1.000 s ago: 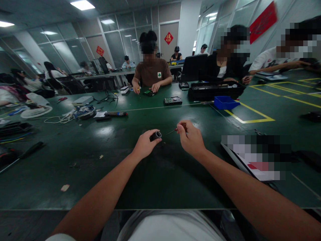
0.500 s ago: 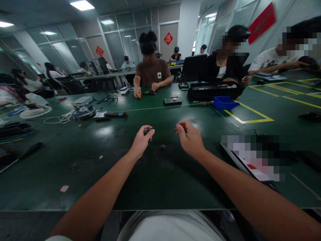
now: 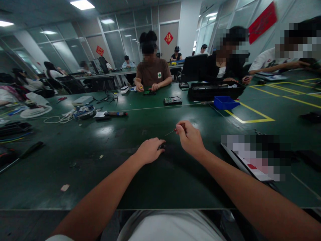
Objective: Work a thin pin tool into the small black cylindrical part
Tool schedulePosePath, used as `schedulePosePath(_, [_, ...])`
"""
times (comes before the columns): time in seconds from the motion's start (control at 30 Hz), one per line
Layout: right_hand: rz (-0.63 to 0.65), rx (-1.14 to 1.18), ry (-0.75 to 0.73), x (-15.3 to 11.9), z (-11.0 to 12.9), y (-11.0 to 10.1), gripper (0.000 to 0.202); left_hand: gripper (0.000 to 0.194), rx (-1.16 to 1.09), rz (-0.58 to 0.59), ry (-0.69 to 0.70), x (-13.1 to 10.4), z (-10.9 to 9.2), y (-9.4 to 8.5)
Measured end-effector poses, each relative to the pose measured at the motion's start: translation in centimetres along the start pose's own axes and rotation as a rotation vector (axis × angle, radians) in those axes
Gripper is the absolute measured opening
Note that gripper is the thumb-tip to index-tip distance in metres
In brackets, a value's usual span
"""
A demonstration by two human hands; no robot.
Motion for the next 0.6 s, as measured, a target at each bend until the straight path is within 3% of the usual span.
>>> schedulePosePath(0.27, [0.016,-0.02,0.013,0.0,-0.1,0.0,0.021,0.024,-0.007,0.014,-0.056,-0.1,0.0,-0.3])
schedulePosePath(0.4, [0.011,-0.019,0.005,0.0,-0.1,0.1,0.022,0.023,-0.166,-0.11,-0.086,-0.1,0.7,-1.0])
schedulePosePath(0.6, [0.022,-0.006,0.004,0.0,-0.2,0.1,0.022,0.032,-0.396,-0.405,-0.198,-0.1,2.3,-2.7])
Point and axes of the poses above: each hand's wrist, its own x-axis towards the middle knuckle, its own y-axis out of the palm, z = x × y, the point moved 2 cm from there along x, towards the middle knuckle, and after that the axes turned 2 degrees about z, right-handed, at the moved point
